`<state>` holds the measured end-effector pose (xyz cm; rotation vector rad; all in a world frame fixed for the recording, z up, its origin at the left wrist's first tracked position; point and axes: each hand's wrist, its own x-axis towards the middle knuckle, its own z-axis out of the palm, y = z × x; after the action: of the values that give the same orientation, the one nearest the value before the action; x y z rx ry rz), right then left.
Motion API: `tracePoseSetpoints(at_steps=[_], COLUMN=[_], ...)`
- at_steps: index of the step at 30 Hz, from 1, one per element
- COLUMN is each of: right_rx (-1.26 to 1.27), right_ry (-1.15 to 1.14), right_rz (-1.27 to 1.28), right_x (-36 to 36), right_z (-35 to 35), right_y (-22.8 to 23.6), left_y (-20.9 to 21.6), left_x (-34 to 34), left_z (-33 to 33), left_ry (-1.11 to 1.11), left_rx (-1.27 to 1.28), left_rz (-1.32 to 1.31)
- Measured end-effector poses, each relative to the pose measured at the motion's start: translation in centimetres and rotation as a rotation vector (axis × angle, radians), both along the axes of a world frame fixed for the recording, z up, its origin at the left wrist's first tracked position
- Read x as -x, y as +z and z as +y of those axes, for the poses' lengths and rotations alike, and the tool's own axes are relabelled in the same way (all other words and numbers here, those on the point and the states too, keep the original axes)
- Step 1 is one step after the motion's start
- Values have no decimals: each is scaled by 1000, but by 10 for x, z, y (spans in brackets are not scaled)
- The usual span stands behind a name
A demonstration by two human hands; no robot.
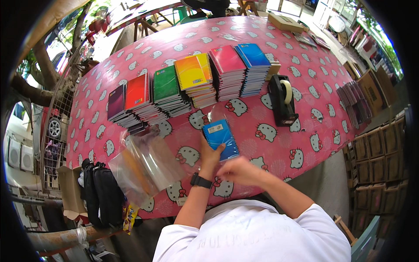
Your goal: The person organizes small notebooks into stacks, places the stacks into plastic bags, and seals the bags with tape from a dispenser.
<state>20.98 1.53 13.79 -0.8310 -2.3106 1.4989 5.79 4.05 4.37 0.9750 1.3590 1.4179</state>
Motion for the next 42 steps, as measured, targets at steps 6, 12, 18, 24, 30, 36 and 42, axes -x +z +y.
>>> tracePoseSetpoints(at_steps=[6,12,18,24,30,36,42], right_rx=[-850,-864,-742,-745,-736,-61,82], right_ry=[-422,-289,-196,-160,-127,-589,-597], right_rz=[-282,-491,-442,-486,-435,-106,-37], right_x=[-1,18,19,2,-15,-7,6], right_z=[79,67,71,76,80,70,71], right_y=[-47,-61,-56,-50,-64,-66,-61], left_y=[-3,-14,-32,-4,-18,-24,-32], left_x=[-11,-7,-1,-3,-17,-30,-18], left_z=[4,5,12,-11,-10,2,12], left_ry=[-54,51,132,196,266,235,131], left_rx=[-116,-129,-281,84,109,108,104], left_rz=[59,-148,247,351,489,377,76])
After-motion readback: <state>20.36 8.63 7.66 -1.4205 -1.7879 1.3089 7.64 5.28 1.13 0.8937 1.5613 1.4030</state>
